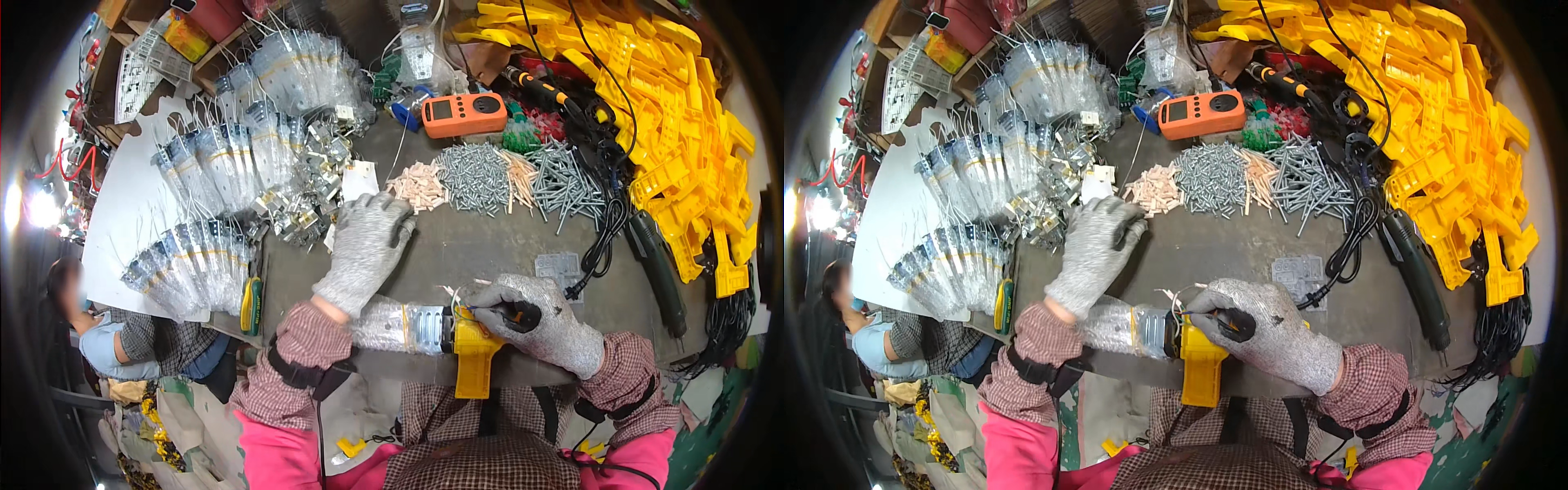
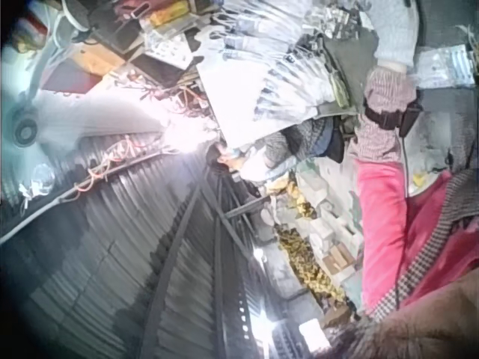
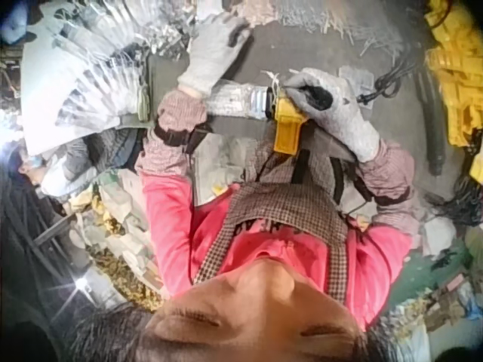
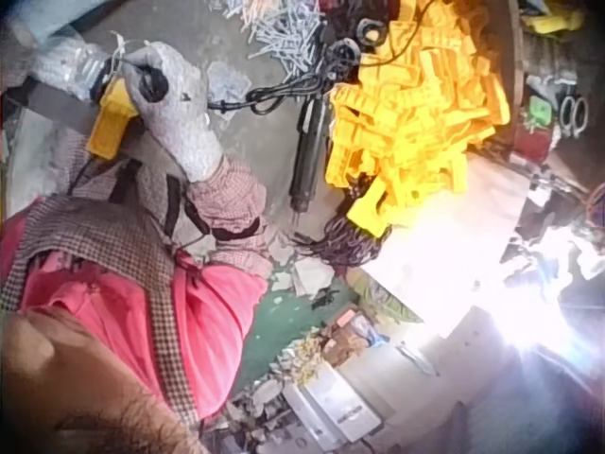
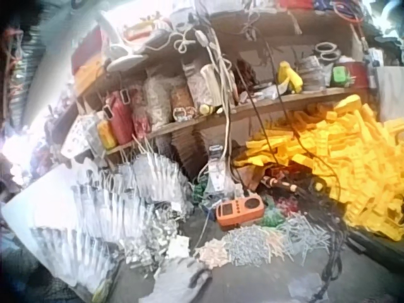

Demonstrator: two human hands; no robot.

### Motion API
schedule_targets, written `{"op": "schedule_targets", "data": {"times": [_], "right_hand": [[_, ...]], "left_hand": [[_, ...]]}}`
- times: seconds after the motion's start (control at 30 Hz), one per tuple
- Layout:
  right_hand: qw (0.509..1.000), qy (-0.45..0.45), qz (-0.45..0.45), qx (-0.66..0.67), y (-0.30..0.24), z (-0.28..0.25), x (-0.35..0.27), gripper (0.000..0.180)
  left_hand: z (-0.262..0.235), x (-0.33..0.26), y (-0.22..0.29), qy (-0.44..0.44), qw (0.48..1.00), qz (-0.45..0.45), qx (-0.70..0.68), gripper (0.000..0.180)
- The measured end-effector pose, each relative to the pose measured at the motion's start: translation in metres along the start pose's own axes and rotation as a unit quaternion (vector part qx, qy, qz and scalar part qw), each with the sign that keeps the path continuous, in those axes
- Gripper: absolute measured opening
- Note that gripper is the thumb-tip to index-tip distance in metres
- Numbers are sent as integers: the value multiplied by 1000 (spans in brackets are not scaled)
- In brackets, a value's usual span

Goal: Assembling internal components and soldering wires for a yellow plastic tool housing.

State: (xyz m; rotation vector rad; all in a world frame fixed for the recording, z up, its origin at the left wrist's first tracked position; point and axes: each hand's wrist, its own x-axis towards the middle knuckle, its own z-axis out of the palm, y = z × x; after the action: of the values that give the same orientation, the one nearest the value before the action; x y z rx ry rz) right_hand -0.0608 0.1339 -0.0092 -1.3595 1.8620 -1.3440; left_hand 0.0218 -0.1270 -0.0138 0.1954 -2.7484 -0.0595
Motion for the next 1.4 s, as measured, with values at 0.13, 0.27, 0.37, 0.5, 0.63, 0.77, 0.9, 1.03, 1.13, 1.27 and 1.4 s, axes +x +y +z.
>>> {"op": "schedule_targets", "data": {"times": [0.13,0.27,0.37,0.5,0.63,0.77,0.9,1.03,1.13,1.27,1.4], "right_hand": [[1000,10,22,4,3,0,3,12],[997,12,64,45,0,0,6,13],[994,-5,98,50,-2,-6,8,14],[986,-16,127,103,-1,-7,6,16],[979,-30,88,184,4,0,5,14],[967,-33,110,229,10,5,2,12],[972,-36,107,204,6,4,2,10],[982,-36,80,168,2,1,2,8],[976,-36,91,196,2,3,0,8],[970,-47,102,216,1,0,1,11],[975,-45,92,196,3,1,1,12]], "left_hand": [[22,11,-14,-45,998,13,31,13],[19,20,-17,-102,994,1,40,15],[-1,14,-5,-89,992,23,86,12],[-39,-35,28,21,865,-126,-485,21],[-54,-67,65,-99,829,-158,-527,17],[-51,-68,77,-96,814,-225,-527,14],[-44,-71,77,-52,802,-193,-563,14],[-44,-73,80,-39,820,-170,-545,14],[-50,-69,85,-56,823,-197,-530,14],[-43,-71,78,-40,861,-116,-494,19],[-44,-68,77,-2,883,-82,-462,21]]}}
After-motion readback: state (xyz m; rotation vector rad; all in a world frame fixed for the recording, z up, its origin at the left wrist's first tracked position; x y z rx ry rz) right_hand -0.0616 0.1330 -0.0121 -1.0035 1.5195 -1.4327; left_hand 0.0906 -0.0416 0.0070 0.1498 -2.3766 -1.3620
